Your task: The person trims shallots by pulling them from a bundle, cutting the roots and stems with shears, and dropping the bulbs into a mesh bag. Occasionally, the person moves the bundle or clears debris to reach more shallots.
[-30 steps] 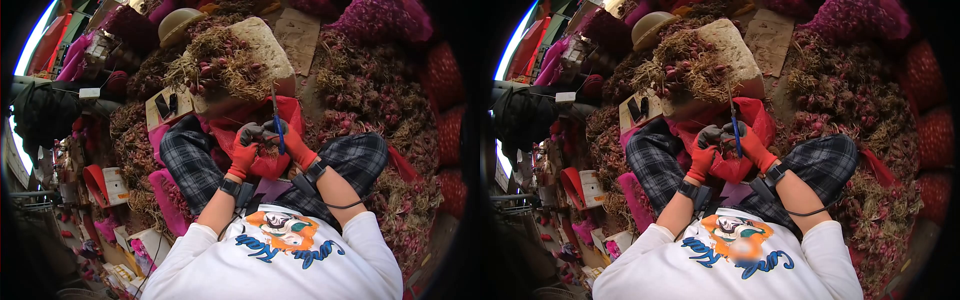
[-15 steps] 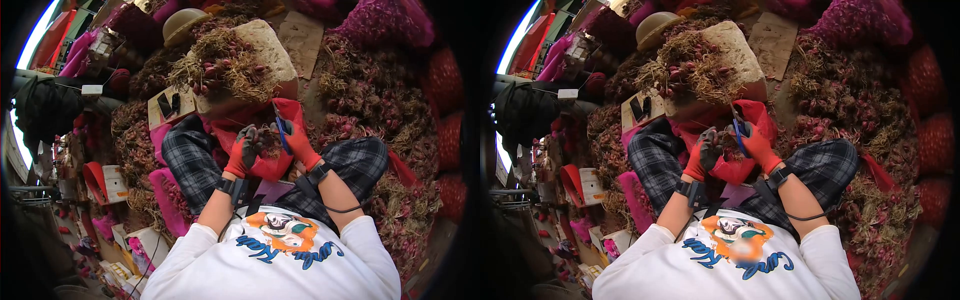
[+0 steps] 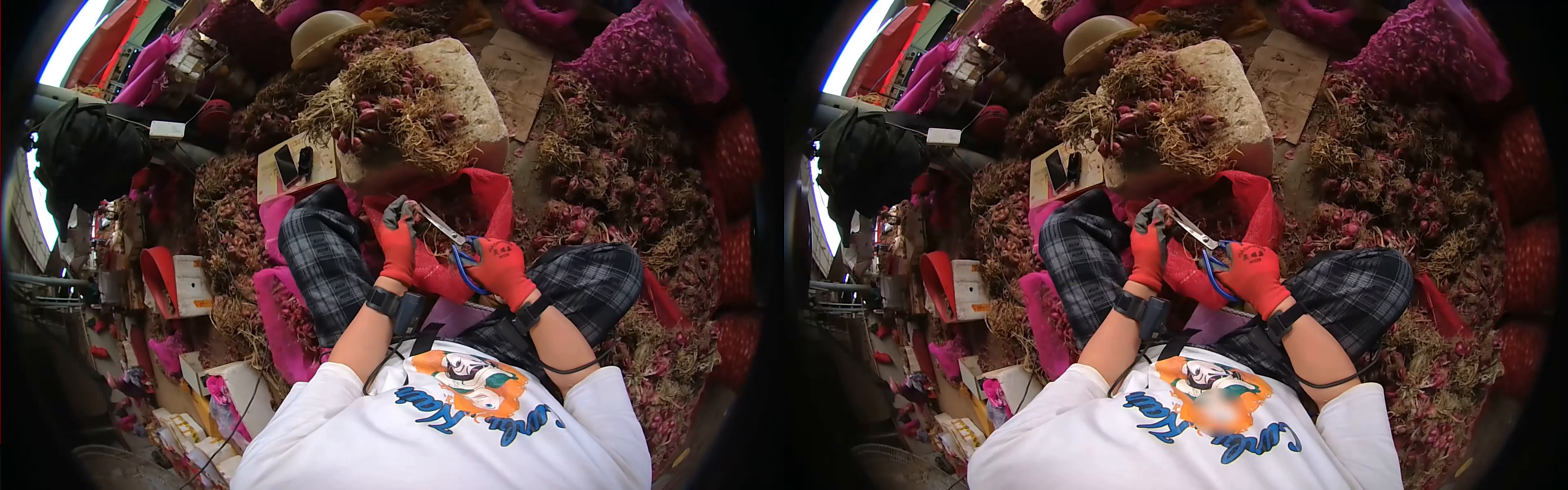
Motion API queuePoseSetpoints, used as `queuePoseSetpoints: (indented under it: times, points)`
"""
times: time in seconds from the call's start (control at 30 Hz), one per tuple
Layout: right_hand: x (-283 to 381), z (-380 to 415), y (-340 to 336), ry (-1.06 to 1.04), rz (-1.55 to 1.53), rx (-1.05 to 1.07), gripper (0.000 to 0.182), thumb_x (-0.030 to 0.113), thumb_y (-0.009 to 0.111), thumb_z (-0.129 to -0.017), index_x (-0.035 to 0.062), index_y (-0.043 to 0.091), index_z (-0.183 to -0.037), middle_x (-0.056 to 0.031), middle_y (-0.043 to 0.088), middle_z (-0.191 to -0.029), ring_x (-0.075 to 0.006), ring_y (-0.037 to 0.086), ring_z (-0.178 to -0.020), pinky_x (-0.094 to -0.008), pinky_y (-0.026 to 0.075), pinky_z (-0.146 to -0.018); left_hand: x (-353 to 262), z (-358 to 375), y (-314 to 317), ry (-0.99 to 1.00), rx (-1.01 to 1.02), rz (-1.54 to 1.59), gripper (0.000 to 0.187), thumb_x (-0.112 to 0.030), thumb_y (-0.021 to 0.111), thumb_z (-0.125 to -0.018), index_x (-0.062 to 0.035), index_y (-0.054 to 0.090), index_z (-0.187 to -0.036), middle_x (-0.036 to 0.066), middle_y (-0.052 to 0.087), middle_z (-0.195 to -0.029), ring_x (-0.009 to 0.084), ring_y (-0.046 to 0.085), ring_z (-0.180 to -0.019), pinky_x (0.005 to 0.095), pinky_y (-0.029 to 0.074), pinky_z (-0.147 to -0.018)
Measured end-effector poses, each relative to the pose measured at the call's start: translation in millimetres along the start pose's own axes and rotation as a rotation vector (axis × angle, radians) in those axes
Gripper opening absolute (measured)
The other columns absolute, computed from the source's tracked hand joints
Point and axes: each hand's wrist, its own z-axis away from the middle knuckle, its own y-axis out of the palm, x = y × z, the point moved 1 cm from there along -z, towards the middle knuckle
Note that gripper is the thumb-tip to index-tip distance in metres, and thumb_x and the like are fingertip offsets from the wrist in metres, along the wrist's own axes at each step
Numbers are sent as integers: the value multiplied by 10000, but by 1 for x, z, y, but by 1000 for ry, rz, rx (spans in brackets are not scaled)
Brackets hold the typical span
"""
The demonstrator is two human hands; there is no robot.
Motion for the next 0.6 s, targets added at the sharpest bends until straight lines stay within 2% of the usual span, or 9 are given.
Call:
queuePoseSetpoints:
  times: [0.1,0.3,0.4,0.5,0.6]
  points:
    - [-1,0,4,15,113,56,477,521,620,-714,76,609,-886,-124,648,-843,-292,640,-780,-396,498,-678,3,0,0,17,9,-45,259,-19,491,-913,-44,528,-1168,43,597,-964,98,565,-727,241,516,-645]
    - [-4,1,3,-39,162,25,431,490,619,-731,80,612,-864,-114,647,-774,-289,644,-747,-402,494,-654,-12,12,17,-37,-40,-28,278,14,497,-897,-33,517,-1170,59,603,-981,117,609,-768,249,545,-634]
    - [-3,-1,0,-22,155,60,427,483,630,-732,73,627,-851,-127,652,-774,-304,639,-735,-408,491,-653,-14,13,16,-9,4,-20,270,-8,526,-897,-34,520,-1166,60,610,-981,117,611,-774,235,536,-639]
    - [-15,-3,15,-78,-177,1,373,415,622,-776,49,641,-847,-125,652,-778,-242,634,-629,-366,492,-595,-15,7,16,-74,-5,74,258,-40,555,-896,-33,527,-1153,50,614,-1000,111,613,-786,220,526,-645]
    - [-13,0,3,106,-778,356,291,344,602,-822,60,654,-852,-99,656,-775,-153,587,-519,-290,473,-494,-18,7,12,-219,30,244,251,-71,575,-893,-54,540,-1141,39,616,-1014,101,609,-806,207,516,-655]
